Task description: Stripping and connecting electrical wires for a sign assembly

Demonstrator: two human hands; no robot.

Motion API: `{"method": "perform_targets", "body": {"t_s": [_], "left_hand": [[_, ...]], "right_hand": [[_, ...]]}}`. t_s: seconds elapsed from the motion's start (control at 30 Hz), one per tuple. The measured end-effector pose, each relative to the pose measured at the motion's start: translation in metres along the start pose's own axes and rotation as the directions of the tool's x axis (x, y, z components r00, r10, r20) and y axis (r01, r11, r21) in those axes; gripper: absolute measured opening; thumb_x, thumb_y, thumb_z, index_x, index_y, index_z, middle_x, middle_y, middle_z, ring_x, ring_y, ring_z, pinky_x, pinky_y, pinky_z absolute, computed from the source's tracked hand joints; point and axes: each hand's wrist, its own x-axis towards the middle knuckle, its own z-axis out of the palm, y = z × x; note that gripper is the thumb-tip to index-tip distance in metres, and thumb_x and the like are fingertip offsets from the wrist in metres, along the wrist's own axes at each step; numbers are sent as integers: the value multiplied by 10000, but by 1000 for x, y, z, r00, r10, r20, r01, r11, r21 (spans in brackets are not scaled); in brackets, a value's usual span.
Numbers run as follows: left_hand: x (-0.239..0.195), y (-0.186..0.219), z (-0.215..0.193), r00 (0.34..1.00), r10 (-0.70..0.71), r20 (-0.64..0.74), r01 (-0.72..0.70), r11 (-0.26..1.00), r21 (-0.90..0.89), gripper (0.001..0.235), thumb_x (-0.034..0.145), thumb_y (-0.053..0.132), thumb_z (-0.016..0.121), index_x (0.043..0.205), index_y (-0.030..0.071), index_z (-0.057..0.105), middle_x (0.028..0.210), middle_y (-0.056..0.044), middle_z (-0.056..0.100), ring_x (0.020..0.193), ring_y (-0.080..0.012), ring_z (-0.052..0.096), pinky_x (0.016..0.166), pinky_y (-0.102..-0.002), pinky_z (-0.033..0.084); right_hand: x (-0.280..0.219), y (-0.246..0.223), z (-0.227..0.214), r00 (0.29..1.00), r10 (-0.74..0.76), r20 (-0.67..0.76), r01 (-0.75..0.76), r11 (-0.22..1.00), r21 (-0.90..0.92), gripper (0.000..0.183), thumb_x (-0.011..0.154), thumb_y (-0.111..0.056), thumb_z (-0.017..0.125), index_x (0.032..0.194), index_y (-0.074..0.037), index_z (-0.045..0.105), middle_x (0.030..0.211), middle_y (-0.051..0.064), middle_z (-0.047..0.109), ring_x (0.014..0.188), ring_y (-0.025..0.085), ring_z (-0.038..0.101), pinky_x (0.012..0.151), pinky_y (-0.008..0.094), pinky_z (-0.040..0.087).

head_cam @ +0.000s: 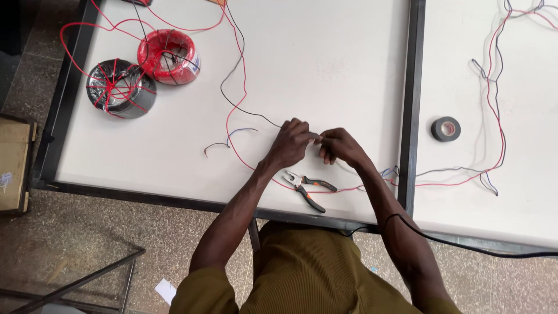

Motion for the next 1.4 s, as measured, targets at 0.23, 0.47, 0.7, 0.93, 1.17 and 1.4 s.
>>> {"method": "perform_targets", "body": {"t_s": [0.23,0.47,0.7,0.93,1.17,1.4], "left_hand": [[1,-17,17,976,-203,80,207,977,-48,92,1080,118,692,1083,187,754,988,11,601,1151,-309,655,966,-497,511],[-1,-23,23,947,-275,168,315,900,-302,106,1092,101,693,1097,151,786,927,-34,638,1103,-342,665,1008,-530,482],[2,-10,14,997,-69,18,67,995,76,118,1078,100,663,1072,134,776,941,-8,580,1080,-280,634,932,-466,503],[4,0,-1,979,-198,52,204,970,-130,92,1081,212,715,1053,163,787,885,3,561,1040,-284,637,963,-491,501],[3,-21,4,959,-267,96,282,931,-233,78,1057,202,760,1005,156,794,887,-30,630,1061,-337,674,968,-514,508],[3,-20,-11,982,-167,84,186,918,-350,88,1072,201,782,1022,128,790,921,-112,673,1046,-421,658,1008,-554,521]], "right_hand": [[-35,-13,39,866,-486,-118,174,513,-840,355,1038,-198,815,1352,-123,667,1170,80,702,1093,351,772,725,537,688],[-16,10,37,712,-696,-90,201,324,-924,73,1132,-158,700,1097,-152,763,921,20,654,772,263,747,532,376,575],[22,18,8,989,-12,-145,32,990,137,211,1101,-187,648,1078,17,696,643,98,648,471,205,682,414,326,538],[-8,5,15,958,-261,-123,264,965,8,370,1209,-328,565,1214,24,679,679,176,708,503,236,721,443,333,550],[-26,4,40,844,-470,-259,344,845,-410,381,1137,-112,645,1489,-112,500,672,114,683,595,278,614,669,416,471],[-21,23,44,725,-625,-289,361,703,-613,271,1142,-109,668,1410,-144,649,670,143,707,565,384,666,592,483,539]]}}
